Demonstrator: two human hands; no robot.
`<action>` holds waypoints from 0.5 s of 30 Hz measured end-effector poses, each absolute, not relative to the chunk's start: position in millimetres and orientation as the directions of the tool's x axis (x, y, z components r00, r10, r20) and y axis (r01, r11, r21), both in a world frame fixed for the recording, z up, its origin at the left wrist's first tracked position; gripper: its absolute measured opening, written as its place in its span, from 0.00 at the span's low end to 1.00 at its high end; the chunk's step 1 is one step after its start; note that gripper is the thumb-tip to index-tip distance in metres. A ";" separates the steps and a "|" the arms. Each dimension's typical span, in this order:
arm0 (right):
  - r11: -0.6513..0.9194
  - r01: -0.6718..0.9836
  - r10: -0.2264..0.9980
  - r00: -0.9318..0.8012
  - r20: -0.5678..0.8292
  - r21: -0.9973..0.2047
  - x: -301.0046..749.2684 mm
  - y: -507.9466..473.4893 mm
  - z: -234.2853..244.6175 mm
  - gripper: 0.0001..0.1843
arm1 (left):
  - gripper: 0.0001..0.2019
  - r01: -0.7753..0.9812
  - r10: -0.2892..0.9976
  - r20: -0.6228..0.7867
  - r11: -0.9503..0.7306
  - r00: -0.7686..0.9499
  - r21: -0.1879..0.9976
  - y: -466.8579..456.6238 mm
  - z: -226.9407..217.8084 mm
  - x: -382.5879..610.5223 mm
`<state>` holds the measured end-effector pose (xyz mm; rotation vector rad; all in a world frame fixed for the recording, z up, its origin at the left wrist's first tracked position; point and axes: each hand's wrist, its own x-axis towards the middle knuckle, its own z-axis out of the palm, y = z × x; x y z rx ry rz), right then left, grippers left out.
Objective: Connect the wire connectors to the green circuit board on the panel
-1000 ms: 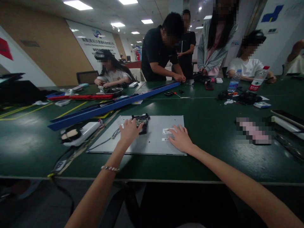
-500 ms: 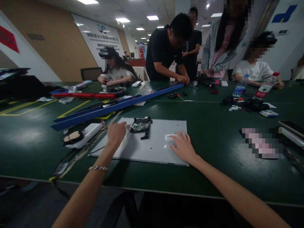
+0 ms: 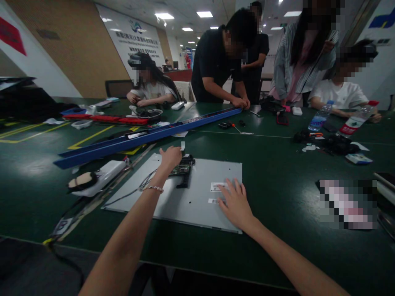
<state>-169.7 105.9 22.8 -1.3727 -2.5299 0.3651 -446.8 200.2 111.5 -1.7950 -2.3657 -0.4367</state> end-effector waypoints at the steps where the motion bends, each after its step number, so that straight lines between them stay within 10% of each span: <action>1: 0.529 0.782 0.841 -0.534 0.083 -0.330 -169.4 106.3 23.3 0.28 | 0.11 0.947 0.909 0.271 0.291 -0.317 0.133 197.4 105.3 -450.1; 7: 0.528 0.774 0.839 -0.539 0.073 -0.349 -169.1 107.3 22.6 0.28 | 0.20 0.911 0.798 0.444 0.391 -0.408 0.133 170.0 63.9 -457.7; 15: 0.515 0.783 0.841 -0.540 0.029 -0.349 -171.7 106.9 23.3 0.29 | 0.22 0.956 0.902 0.317 0.272 -0.294 0.113 174.4 50.0 -458.8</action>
